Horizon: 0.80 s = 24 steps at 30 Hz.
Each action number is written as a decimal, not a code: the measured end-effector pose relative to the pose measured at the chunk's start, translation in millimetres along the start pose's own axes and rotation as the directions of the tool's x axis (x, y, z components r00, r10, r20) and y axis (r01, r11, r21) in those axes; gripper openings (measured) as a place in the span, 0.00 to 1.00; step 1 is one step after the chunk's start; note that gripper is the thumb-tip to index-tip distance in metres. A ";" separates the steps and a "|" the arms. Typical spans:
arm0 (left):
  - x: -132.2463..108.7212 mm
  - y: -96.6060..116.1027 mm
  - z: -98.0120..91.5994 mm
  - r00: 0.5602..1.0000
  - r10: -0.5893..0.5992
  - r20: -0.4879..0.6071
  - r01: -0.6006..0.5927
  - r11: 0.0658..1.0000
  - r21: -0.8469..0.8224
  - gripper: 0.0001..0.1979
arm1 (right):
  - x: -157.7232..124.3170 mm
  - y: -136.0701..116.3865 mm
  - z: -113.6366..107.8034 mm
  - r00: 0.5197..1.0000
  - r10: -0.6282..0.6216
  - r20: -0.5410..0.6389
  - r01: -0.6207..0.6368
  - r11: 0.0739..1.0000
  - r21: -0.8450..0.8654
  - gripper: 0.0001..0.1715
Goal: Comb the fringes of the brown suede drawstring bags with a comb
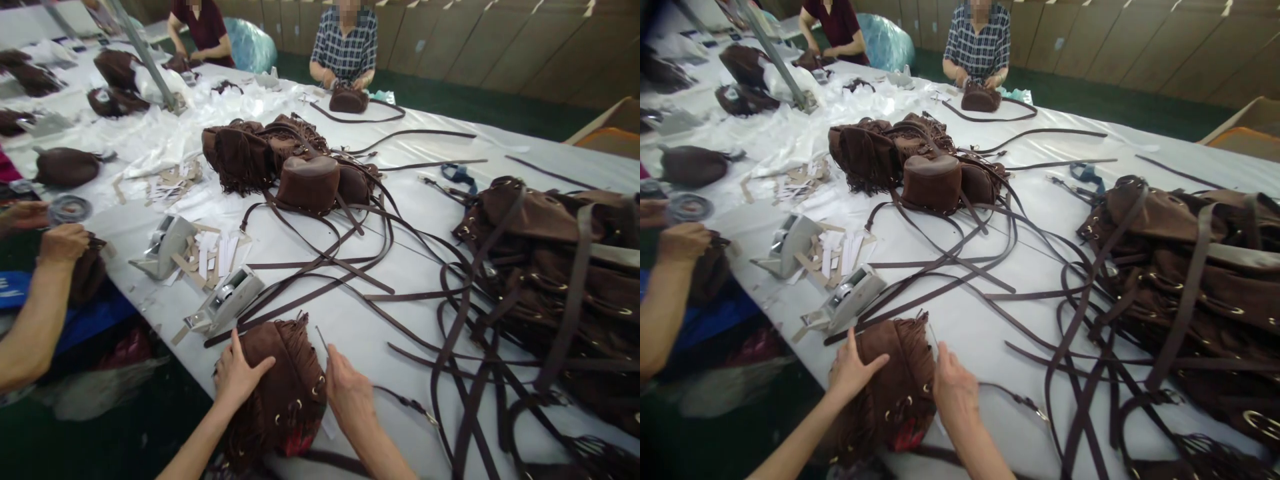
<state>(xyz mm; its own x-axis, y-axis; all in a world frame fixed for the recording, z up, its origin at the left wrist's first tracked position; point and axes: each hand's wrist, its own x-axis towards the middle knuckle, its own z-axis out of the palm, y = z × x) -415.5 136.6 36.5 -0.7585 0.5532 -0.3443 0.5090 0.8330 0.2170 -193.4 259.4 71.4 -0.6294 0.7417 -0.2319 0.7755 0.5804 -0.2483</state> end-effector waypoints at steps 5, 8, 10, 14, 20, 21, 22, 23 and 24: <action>-24.2 42.6 -3.5 0.922 0.366 -0.128 -0.326 0.910 0.257 0.40 | 24.3 -35.5 2.0 0.988 -0.154 -0.022 0.152 0.987 -0.060 0.25; -34.6 48.9 1.8 0.842 0.536 -0.053 -0.506 0.821 0.266 0.34 | 18.8 -37.9 9.0 0.982 -0.186 -0.005 0.185 0.979 -0.086 0.27; -39.5 45.4 12.4 0.832 0.554 0.024 -0.533 0.788 0.308 0.29 | 11.6 -36.2 12.7 0.980 -0.197 0.006 0.196 0.976 -0.093 0.28; -40.5 38.5 29.0 0.807 0.583 0.096 -0.568 0.720 0.398 0.16 | 3.2 -39.4 14.8 0.972 -0.234 0.018 0.234 0.967 -0.097 0.28; -31.4 37.2 25.9 0.720 0.676 0.157 -0.688 0.664 0.295 0.09 | 7.0 -50.8 21.2 0.957 -0.285 0.057 0.290 0.950 -0.113 0.26; -31.6 36.8 25.0 0.712 0.682 0.166 -0.696 0.658 0.288 0.09 | 8.0 -50.7 23.4 0.954 -0.294 0.068 0.300 0.947 -0.116 0.26; -32.8 36.5 23.8 0.710 0.682 0.176 -0.700 0.655 0.284 0.09 | 9.0 -49.5 25.6 0.950 -0.300 0.081 0.308 0.944 -0.119 0.26; -34.8 36.4 22.2 0.708 0.681 0.187 -0.703 0.653 0.281 0.09 | 9.7 -47.0 27.4 0.948 -0.304 0.095 0.314 0.941 -0.122 0.25; -37.6 36.5 19.9 0.705 0.681 0.198 -0.707 0.652 0.276 0.09 | 10.3 -42.9 28.6 0.947 -0.302 0.110 0.315 0.940 -0.128 0.25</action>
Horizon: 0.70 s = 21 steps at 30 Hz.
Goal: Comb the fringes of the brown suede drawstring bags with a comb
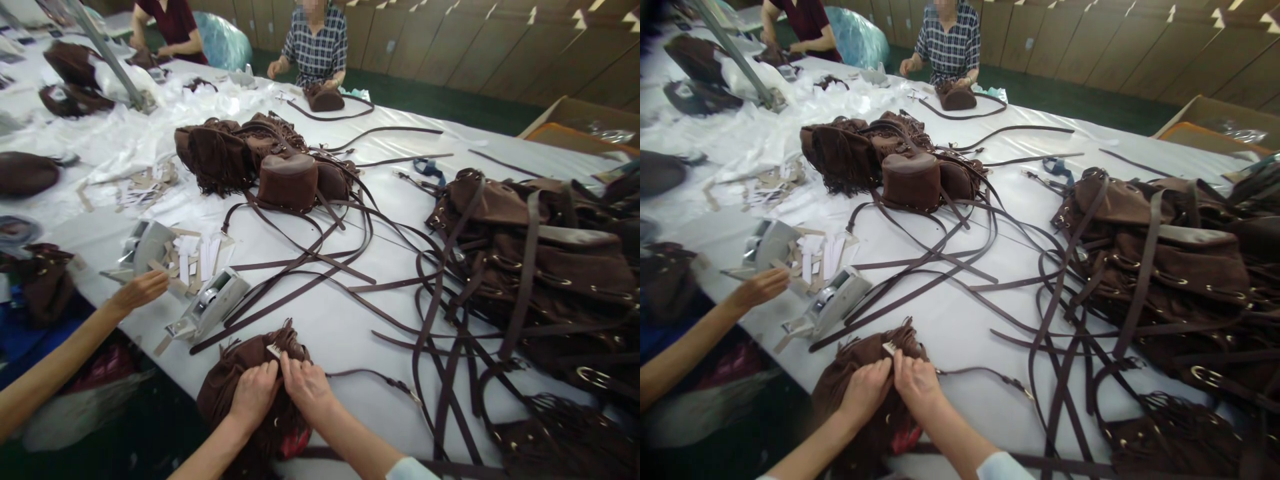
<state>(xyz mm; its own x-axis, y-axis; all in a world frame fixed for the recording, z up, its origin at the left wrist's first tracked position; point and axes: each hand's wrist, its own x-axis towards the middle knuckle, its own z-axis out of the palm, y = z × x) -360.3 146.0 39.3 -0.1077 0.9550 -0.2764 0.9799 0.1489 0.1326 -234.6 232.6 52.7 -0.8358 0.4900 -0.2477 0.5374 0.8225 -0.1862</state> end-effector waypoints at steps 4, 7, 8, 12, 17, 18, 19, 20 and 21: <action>-14.8 8.3 -18.0 1.000 0.017 0.021 -0.017 1.000 -0.008 0.08 | -11.3 32.0 0.1 0.997 0.044 0.068 -0.042 0.999 -0.035 0.25; -28.8 16.2 -31.2 0.999 0.025 0.027 -0.025 1.000 -0.004 0.08 | -23.1 61.1 -6.7 0.993 0.076 0.094 -0.071 0.996 -0.052 0.25; -33.2 19.0 -33.5 0.999 0.027 0.028 -0.027 1.000 -0.008 0.09 | -25.2 68.1 -9.3 0.992 0.087 0.092 -0.082 0.995 -0.058 0.25; -41.7 22.4 -32.8 0.998 -0.026 0.050 0.028 0.998 -0.052 0.11 | -20.4 74.1 -16.8 0.987 0.147 0.068 -0.141 0.987 -0.081 0.27; -5.7 4.5 -36.5 0.995 -0.091 -0.045 0.078 0.971 -0.224 0.12 | -9.0 62.3 -26.5 0.993 0.118 0.026 -0.116 0.991 -0.059 0.29; 7.9 2.6 -37.8 0.992 -0.082 -0.100 0.047 0.949 -0.311 0.16 | -8.2 61.6 -29.7 0.994 0.106 0.016 -0.105 0.993 -0.055 0.29; 22.1 2.7 -38.4 0.990 -0.067 -0.127 0.008 0.907 -0.421 0.21 | -7.9 61.4 -33.0 0.995 0.096 0.009 -0.095 0.994 -0.053 0.29; 35.8 5.0 -37.9 0.994 -0.042 -0.106 -0.021 0.843 -0.537 0.22 | -7.6 61.4 -36.2 0.996 0.088 0.004 -0.088 0.995 -0.054 0.28; 47.8 9.1 -36.5 0.998 0.000 -0.057 -0.036 0.771 -0.636 0.20 | -7.4 61.1 -38.8 0.996 0.084 0.003 -0.083 0.995 -0.058 0.28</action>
<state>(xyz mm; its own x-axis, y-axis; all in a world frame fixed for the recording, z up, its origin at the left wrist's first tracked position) -362.6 202.3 62.0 -0.1170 0.9680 -0.2219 0.6529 0.2433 0.7173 -199.9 290.4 80.0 -0.7876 0.5560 -0.2654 0.5976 0.7943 -0.1092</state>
